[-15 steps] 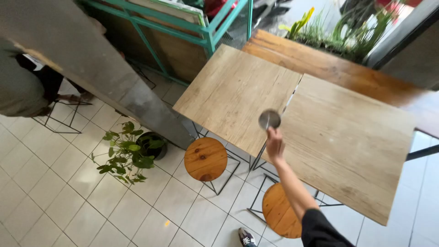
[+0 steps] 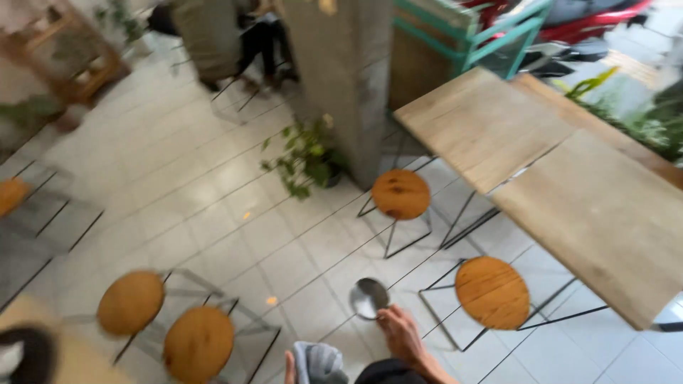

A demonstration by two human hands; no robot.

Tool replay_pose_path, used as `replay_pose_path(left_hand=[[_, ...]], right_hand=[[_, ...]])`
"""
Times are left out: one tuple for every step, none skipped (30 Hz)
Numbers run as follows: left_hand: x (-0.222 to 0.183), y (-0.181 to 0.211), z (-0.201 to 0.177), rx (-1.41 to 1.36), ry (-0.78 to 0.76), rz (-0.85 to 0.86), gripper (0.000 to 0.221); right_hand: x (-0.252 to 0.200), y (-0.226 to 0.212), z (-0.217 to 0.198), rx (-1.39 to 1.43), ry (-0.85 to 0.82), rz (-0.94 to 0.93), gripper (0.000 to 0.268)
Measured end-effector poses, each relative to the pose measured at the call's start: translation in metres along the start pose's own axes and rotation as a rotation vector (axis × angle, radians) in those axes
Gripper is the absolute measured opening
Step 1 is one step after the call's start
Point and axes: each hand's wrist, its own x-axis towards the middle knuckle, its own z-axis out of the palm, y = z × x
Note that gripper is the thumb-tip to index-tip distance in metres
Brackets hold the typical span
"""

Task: Cleaning and polishing a metal ashtray using a cloth in a coffee shop seating area.

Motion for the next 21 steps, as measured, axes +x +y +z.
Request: replay_pose_path(left_hand=[[-0.007, 0.012, -0.003, -0.03, 0.02, 0.019, 0.087], [-0.048, 0.019, 0.031, -0.044, 0.039, 0.039, 0.087], [-0.09, 0.031, 0.079, -0.131, 0.189, 0.018, 0.087], [-0.138, 0.05, 0.141, -0.222, 0.339, -0.01, 0.09], [-0.171, 0.061, 0.124, -0.242, 0.359, 0.007, 0.09], [-0.202, 0.058, 0.112, -0.111, 0.331, 0.171, 0.082], [-0.232, 0.055, 0.101, 0.023, 0.303, 0.332, 0.079], [-0.264, 0.056, 0.099, 0.008, 0.321, 0.346, 0.079], [-0.293, 0.057, 0.097, -0.026, 0.312, 0.341, 0.083], [-0.311, 0.061, 0.094, -0.056, 0.287, 0.344, 0.087], [-0.331, 0.063, 0.079, -0.066, 0.289, 0.366, 0.087], [-0.349, 0.058, 0.065, -0.037, 0.352, 0.333, 0.081], [-0.367, 0.053, 0.052, -0.01, 0.414, 0.299, 0.076], [-0.374, 0.047, 0.02, -0.021, 0.413, 0.317, 0.076], [-0.38, 0.041, -0.01, 0.082, 0.556, 0.242, 0.059], [-0.386, 0.039, -0.042, 0.191, 0.697, 0.162, 0.043], [-0.393, 0.038, -0.048, 0.184, 0.697, 0.177, 0.043], [-0.401, 0.039, -0.055, 0.206, 0.796, 0.218, 0.046], [-0.408, 0.04, -0.062, 0.226, 0.896, 0.26, 0.058], [-0.417, 0.044, -0.076, 0.225, 0.903, 0.273, 0.058], [-0.424, 0.048, -0.09, 0.232, 0.933, 0.336, 0.058]], right_hand=[[-0.018, -0.048, 0.012, 0.06, -0.12, -0.108, 0.015], [-0.036, -0.081, 0.028, 0.07, -0.148, -0.117, 0.015], [-0.051, -0.114, 0.042, 0.099, -0.28, -0.275, 0.011], [-0.064, -0.147, 0.052, 0.13, -0.413, -0.431, 0.008], [-0.083, -0.171, 0.074, 0.142, -0.443, -0.437, 0.008], [-0.103, -0.191, 0.086, 0.143, -0.549, -0.561, 0.009], [-0.124, -0.211, 0.097, 0.147, -0.657, -0.685, 0.01], [-0.135, -0.232, 0.1, 0.156, -0.68, -0.693, 0.01], [-0.145, -0.252, 0.102, 0.186, -0.765, -0.728, 0.008], [-0.148, -0.268, 0.106, 0.207, -0.84, -0.775, 0.005], [-0.152, -0.283, 0.115, 0.207, -0.853, -0.795, 0.005], [-0.157, -0.295, 0.12, 0.186, -0.914, -0.872, 0.004], [-0.161, -0.307, 0.124, 0.165, -0.974, -0.95, 0.003], [-0.166, -0.316, 0.132, 0.162, -0.985, -0.968, 0.003], [-0.17, -0.324, 0.14, 0.215, -1.043, -0.984, 0.006], [-0.174, -0.332, 0.15, 0.269, -1.095, -0.996, 0.009], [-0.178, -0.339, 0.157, 0.267, -1.1, -1.012, 0.009], [-0.181, -0.347, 0.166, 0.33, -1.138, -0.968, 0.009], [-0.184, -0.354, 0.175, 0.391, -1.177, -0.923, 0.009], [-0.186, -0.363, 0.187, 0.399, -1.18, -0.936, 0.009], [-0.188, -0.371, 0.199, 0.545, -1.253, -0.732, 0.021]])
